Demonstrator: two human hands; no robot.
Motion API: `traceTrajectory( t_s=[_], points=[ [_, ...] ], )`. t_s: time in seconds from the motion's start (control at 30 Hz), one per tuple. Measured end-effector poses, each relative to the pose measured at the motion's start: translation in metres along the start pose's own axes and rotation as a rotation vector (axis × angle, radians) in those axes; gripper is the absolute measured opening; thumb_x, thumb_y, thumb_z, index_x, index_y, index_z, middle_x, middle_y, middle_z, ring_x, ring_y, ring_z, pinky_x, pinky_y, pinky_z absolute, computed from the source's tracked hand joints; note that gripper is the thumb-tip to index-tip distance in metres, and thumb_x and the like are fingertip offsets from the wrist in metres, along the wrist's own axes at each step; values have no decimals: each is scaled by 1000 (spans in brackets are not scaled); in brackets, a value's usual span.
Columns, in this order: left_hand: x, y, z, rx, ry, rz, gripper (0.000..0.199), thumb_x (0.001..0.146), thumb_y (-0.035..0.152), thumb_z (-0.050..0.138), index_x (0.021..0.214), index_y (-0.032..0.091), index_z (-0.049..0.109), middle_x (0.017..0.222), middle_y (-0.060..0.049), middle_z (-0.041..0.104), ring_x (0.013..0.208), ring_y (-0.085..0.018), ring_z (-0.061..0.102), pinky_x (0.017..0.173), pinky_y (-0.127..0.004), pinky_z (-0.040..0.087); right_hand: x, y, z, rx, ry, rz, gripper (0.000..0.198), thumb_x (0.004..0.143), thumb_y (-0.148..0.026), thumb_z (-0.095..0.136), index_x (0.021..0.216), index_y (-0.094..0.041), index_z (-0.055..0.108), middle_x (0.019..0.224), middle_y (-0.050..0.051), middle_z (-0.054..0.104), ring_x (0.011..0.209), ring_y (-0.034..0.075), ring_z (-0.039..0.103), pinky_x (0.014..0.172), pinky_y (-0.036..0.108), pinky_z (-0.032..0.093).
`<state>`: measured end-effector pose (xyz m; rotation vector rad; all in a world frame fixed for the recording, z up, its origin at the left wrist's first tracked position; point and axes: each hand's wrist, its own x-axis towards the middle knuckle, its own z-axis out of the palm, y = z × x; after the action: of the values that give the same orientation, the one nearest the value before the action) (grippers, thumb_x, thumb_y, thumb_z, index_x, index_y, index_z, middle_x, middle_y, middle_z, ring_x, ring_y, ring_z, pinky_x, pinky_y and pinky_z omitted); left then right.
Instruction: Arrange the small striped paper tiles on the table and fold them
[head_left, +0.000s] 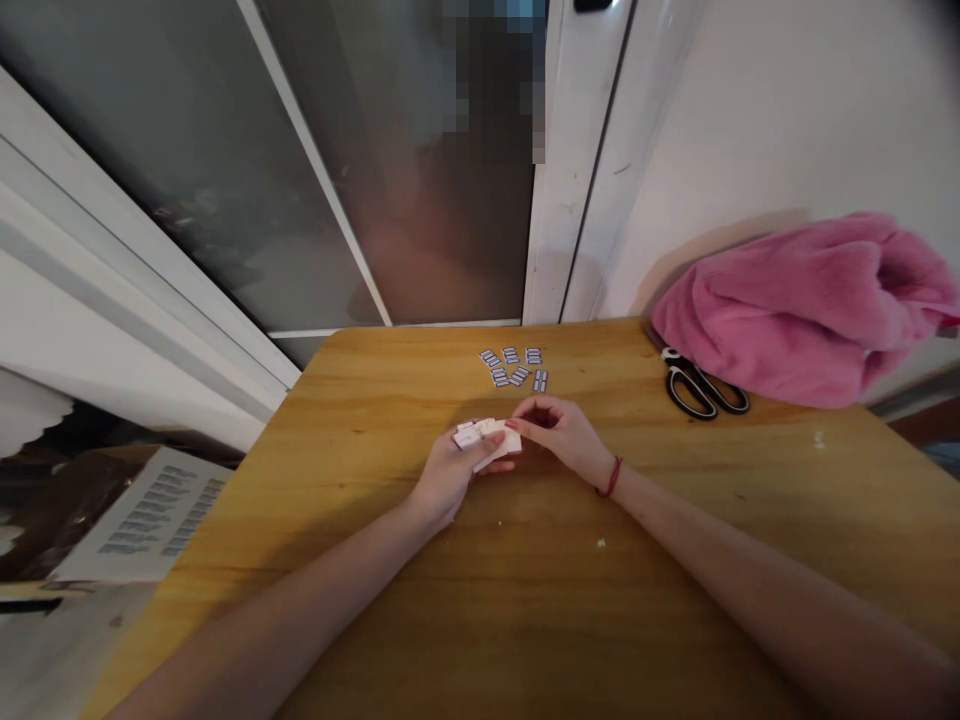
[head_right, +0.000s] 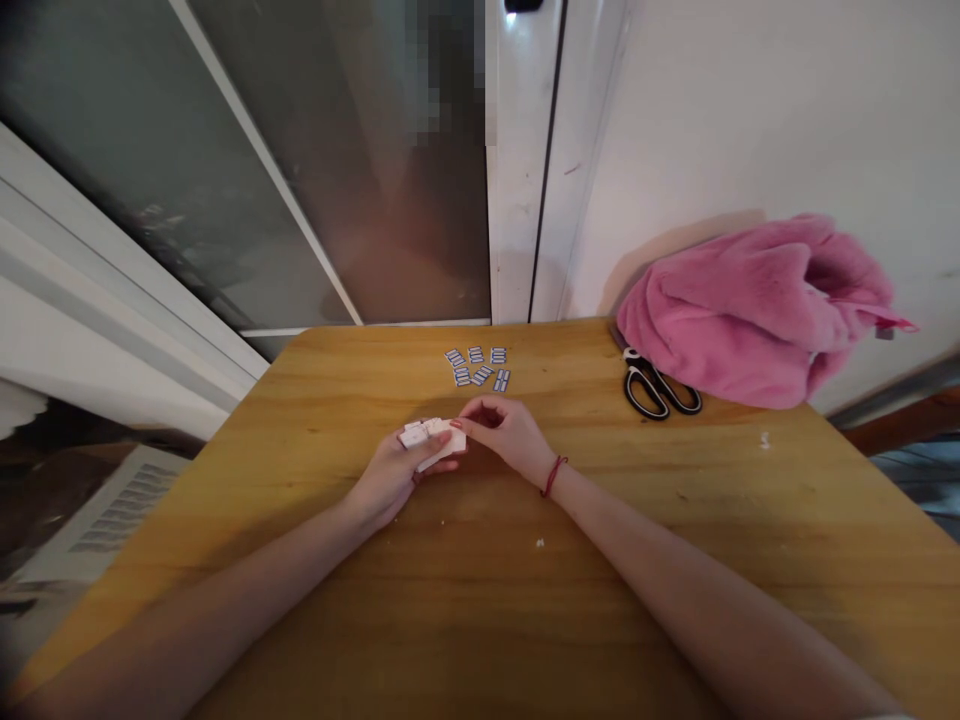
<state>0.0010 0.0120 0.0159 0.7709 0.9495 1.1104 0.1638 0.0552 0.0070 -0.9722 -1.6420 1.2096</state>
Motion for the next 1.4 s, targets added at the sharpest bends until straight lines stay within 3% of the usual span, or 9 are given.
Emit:
traceTrajectory(
  t_s=[0.17,0.3,0.5,0.57,0.8,0.93,1.07,1.2,1.4],
  points=[
    [0,1,0,-82,31,-7,24,71,20,71,91,10,62,93,-10,69,86,-20,67,71,-27,57,2,-2,-4,50,195,48,24,73,-41,63,77,-18,62,60,-2,59,40,6,38,36,20,28],
    [0,1,-1,-111,14,-5,23,74,21,69,92,10,60,96,-12,69,93,-23,66,75,-30,56,3,4,-8,-122,283,-22,20,79,-38,58,84,-19,64,76,3,68,51,10,53,46,23,40],
    [0,3,-3,-124,1,-11,24,74,22,69,94,12,59,99,-13,69,96,-24,65,78,-33,55,1,9,-6,-682,40,-138,15,83,-22,53,91,-24,66,93,1,69,82,16,62,70,28,46],
    [1,3,-3,-147,13,-9,22,76,20,67,94,12,59,101,-12,68,97,-23,64,78,-31,55,0,9,-5,-780,-12,-171,18,85,-20,50,93,-24,66,100,1,66,90,16,61,72,27,46],
    [6,4,-7,-312,81,8,16,80,14,60,96,12,60,103,-9,68,101,-20,62,88,-29,52,-2,11,-3,-953,-19,-194,23,88,-23,44,98,-24,65,109,3,61,91,16,60,69,26,47],
    [6,4,-6,-274,64,28,19,79,14,61,97,12,59,107,-10,66,100,-21,63,87,-30,52,-3,7,-2,-892,37,-193,28,85,-16,43,107,-22,59,113,5,59,92,18,59,72,27,47],
    [1,4,-1,-105,13,35,20,76,20,66,90,13,54,99,-10,68,87,-22,67,69,-27,56,-7,-4,-2,-678,37,-245,29,86,-18,41,112,-20,53,107,8,60,88,17,58,73,27,45],
    [-3,3,2,56,-99,-27,26,72,27,69,83,15,49,78,-7,69,70,-23,69,58,-29,55,-9,-10,0,-449,-102,-240,19,84,-29,51,98,-19,59,80,2,61,64,12,52,59,23,42],
    [-3,1,1,124,-106,-23,29,71,33,69,83,16,48,72,-4,67,60,-18,67,56,-28,54,-7,-4,4,-280,-50,-167,20,82,-35,54,75,-17,62,66,0,57,60,11,50,54,22,39]
  ],
)
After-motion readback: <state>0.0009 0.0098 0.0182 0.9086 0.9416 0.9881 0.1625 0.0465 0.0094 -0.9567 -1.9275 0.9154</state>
